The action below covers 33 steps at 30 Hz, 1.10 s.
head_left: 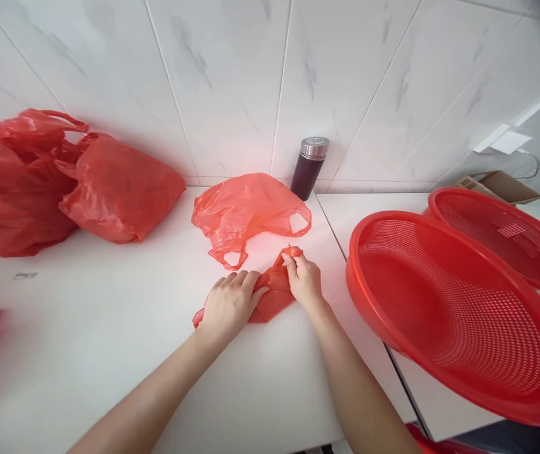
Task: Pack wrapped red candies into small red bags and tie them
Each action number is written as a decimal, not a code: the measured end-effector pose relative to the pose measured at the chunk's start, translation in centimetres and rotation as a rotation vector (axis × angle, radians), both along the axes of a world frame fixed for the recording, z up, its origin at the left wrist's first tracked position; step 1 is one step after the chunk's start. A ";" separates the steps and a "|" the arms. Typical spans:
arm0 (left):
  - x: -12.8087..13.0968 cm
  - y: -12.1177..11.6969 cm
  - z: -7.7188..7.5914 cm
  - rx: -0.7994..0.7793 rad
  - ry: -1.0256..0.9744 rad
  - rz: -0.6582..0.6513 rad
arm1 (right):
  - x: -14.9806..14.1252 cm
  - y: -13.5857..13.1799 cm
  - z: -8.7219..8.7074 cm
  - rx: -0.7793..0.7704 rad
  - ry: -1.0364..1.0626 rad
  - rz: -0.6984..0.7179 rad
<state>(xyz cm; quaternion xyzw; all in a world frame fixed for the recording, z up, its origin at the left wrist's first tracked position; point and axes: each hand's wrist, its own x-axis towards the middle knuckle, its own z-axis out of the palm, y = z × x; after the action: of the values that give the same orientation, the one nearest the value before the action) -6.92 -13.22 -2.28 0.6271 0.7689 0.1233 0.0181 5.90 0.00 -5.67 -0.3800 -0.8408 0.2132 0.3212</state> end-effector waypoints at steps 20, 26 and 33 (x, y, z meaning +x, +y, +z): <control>-0.9 -0.2 1.1 -0.158 -0.428 0.010 | 0.3 0.3 -1.1 -0.074 0.010 0.012; -4.7 -7.0 6.6 -0.260 -0.621 0.048 | -1.2 -3.9 0.2 -0.318 0.123 0.261; -10.7 -19.9 9.6 -0.120 -0.428 0.515 | -1.4 -4.9 0.6 -0.427 0.064 0.232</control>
<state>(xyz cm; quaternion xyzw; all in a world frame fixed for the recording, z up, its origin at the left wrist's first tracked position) -17.60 -33.12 7.29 0.3700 0.8866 0.2074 0.1842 4.45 -4.88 -5.06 -0.3331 -0.8041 0.4336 0.2334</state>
